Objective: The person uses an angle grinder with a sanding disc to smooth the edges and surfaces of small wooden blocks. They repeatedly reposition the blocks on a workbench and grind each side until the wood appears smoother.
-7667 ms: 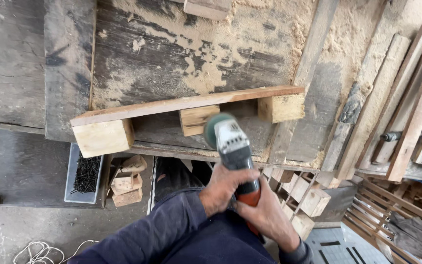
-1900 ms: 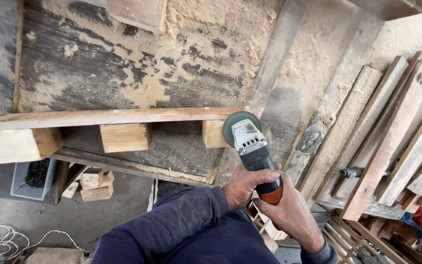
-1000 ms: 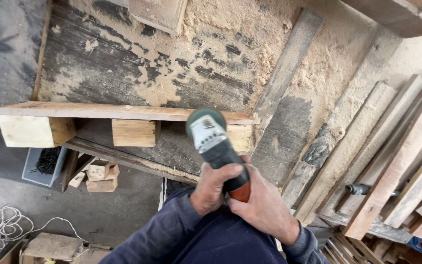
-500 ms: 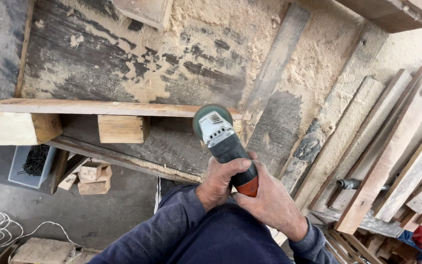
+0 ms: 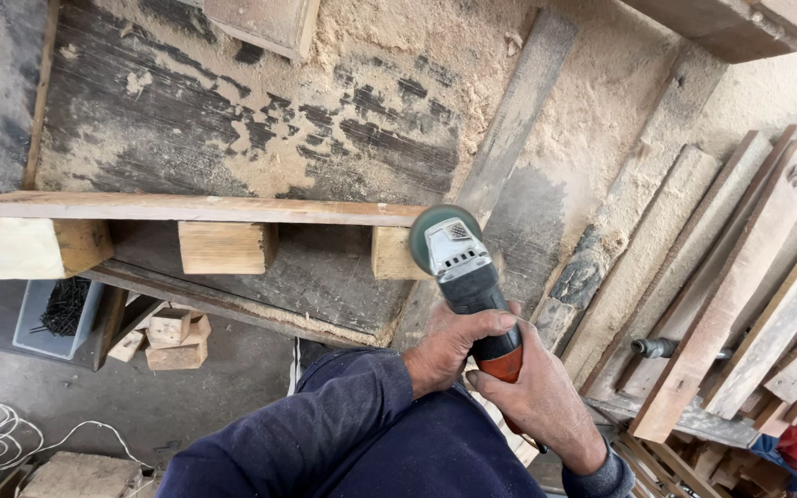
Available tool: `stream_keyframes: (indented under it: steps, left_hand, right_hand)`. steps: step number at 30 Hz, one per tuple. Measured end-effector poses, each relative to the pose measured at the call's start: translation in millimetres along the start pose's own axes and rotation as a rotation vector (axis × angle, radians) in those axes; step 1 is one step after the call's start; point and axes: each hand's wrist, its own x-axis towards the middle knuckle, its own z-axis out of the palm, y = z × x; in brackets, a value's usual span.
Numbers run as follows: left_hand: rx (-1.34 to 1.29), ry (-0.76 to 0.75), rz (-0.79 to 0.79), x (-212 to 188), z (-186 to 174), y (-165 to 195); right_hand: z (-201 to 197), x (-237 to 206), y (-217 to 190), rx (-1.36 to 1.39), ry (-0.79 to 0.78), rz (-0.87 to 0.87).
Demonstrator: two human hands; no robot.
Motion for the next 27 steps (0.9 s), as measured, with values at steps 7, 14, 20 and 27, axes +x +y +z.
stream_keyframes:
  steps: [7, 14, 20, 27]
  left_hand:
    - [0.065, -0.057, -0.056, 13, 4, -16]
    - [0.075, -0.037, -0.09, 13, 3, -22]
    - [-0.013, 0.005, -0.153, -35, -3, -27]
    - [0.012, -0.046, -0.137, -21, -11, -16]
  right_hand:
    - [5, -2, 22, 0.107, 0.086, -0.008]
    - [21, -8, 35, 0.223, 0.137, -0.072]
    - [42, -30, 33, 0.168, 0.036, 0.077]
    - [41, -24, 24, 0.172, 0.077, -0.022]
